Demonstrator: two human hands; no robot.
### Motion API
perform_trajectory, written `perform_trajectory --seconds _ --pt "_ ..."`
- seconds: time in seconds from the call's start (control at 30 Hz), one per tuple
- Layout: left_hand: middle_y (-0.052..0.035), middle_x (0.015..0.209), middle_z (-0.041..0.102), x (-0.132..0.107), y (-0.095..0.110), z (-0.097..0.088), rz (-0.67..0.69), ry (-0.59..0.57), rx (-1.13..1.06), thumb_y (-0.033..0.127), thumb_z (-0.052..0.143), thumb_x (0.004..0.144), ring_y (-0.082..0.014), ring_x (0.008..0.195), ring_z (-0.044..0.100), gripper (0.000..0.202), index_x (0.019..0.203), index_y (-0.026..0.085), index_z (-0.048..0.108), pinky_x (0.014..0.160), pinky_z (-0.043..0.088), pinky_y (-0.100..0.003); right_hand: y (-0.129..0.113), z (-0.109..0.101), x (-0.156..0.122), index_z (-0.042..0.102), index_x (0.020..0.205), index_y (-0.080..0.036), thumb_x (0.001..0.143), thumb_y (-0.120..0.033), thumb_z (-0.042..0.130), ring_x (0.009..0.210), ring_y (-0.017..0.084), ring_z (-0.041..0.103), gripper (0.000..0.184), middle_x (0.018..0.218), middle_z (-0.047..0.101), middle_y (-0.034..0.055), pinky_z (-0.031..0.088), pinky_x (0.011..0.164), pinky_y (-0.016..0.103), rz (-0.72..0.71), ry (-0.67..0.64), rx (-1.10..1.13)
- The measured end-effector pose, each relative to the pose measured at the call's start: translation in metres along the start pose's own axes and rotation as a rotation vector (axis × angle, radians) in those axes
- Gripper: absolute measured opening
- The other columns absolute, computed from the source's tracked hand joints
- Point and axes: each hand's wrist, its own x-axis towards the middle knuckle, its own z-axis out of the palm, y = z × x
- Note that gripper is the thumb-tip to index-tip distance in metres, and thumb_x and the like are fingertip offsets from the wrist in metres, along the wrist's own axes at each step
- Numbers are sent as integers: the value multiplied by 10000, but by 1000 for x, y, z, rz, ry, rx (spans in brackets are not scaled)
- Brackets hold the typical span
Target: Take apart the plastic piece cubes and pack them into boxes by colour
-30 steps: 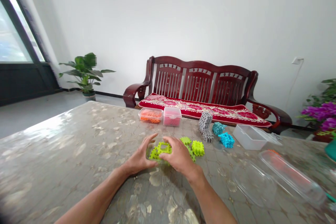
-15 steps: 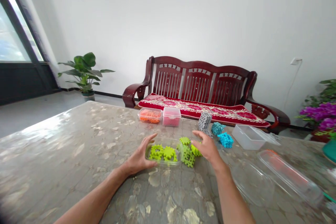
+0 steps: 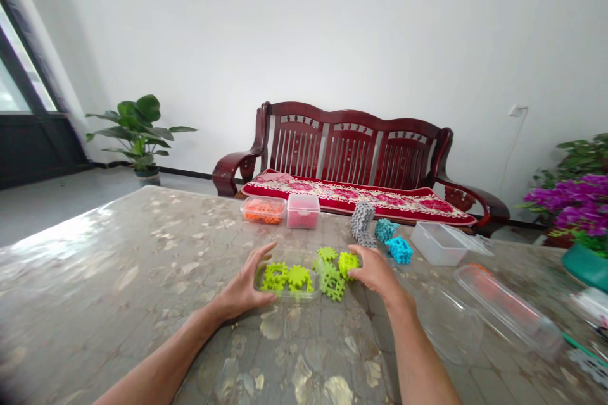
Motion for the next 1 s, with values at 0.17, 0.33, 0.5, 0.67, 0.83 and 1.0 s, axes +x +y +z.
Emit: perform_trajectory --seconds 0.17,0.33,0.5,0.67,0.83,1.0 --pt "-134 1452 386 0 0 0 -1 2 6 294 819 620 -341 1293 470 1009 1484 240 301 1110 371 -528 -20 -18 0 660 1228 -210 648 -239 690 1086 273 628 581 1187 712 76 447 994 397 -18 57 64" --pt "-126 1459 381 1 -1 1 9 -1 6 259 822 610 -338 1292 467 1017 1485 256 304 1108 375 -531 -75 -30 -8 631 1255 -233 698 -287 697 939 221 649 563 1202 688 64 504 873 356 -115 33 222" --pt "-119 1461 382 1 -1 1 24 9 1 243 824 607 -330 1296 462 1018 1485 261 309 1105 391 -527 -121 -11 -18 653 1217 -238 688 -197 695 928 201 636 532 1179 689 57 492 863 331 -236 -81 260" --pt "-122 1452 395 1 1 1 36 19 5 286 846 602 -338 1294 463 1018 1480 252 333 1100 406 -533 -135 13 -21 658 1217 -217 700 -209 706 938 217 636 519 1156 703 66 481 894 365 -210 -140 251" --pt "-118 1454 394 0 0 3 33 28 10 254 837 610 -339 1302 461 1014 1485 265 325 1094 420 -526 -143 27 -25 671 1216 -217 749 -225 665 985 219 670 467 1164 717 71 508 898 352 -227 -239 403" --pt "-119 1452 391 1 -1 3 32 17 -9 244 847 596 -331 1304 455 1029 1483 258 326 1107 405 -520 -128 25 -17 719 1103 -208 813 -269 583 937 215 703 326 1076 751 68 543 887 364 -177 -78 509"
